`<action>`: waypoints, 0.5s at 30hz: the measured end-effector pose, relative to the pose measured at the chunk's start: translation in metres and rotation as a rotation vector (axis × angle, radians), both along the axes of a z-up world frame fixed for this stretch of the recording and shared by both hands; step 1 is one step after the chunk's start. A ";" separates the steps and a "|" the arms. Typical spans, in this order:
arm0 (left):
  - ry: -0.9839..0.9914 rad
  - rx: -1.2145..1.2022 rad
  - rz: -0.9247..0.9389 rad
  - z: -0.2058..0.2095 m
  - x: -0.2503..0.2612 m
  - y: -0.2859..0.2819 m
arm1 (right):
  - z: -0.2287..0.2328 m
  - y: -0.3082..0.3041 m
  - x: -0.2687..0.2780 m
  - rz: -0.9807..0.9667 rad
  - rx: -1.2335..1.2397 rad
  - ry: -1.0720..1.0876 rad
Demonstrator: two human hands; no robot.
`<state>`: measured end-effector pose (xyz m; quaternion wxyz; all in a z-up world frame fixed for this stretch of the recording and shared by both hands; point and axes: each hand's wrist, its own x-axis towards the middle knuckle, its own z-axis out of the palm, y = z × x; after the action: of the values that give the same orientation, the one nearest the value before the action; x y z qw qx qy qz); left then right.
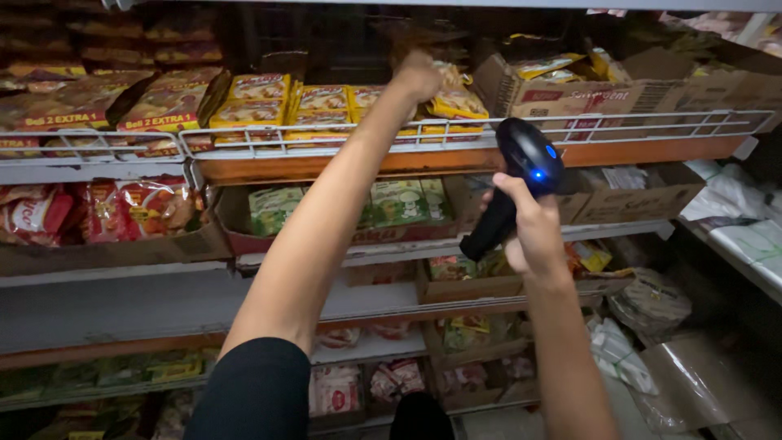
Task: The person sits on the floor and repeatedly picks up yellow snack packets from a cardboard box. They use a handheld barcode scanner to scan each packet, then place the scanned packets onto a wire shelf. The person stacks the packets in neat rows on the shelf.
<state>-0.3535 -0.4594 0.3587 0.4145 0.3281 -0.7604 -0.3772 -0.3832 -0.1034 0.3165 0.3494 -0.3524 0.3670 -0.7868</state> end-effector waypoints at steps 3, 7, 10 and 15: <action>-0.171 -0.104 0.153 0.001 0.016 0.014 | 0.006 0.004 0.000 -0.015 0.054 0.088; -0.640 -0.101 0.337 0.034 0.038 0.069 | 0.027 -0.002 -0.001 -0.089 0.032 0.275; -0.629 -0.245 0.238 0.044 0.049 0.095 | 0.049 -0.018 -0.007 -0.148 0.008 0.366; -0.724 -0.309 0.093 0.035 0.051 0.095 | 0.082 -0.045 -0.022 -0.141 -0.071 0.424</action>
<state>-0.3022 -0.3646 0.3942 0.1807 0.4080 -0.8894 -0.0991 -0.4050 -0.1483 0.3983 0.1961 -0.4953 0.4281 -0.7301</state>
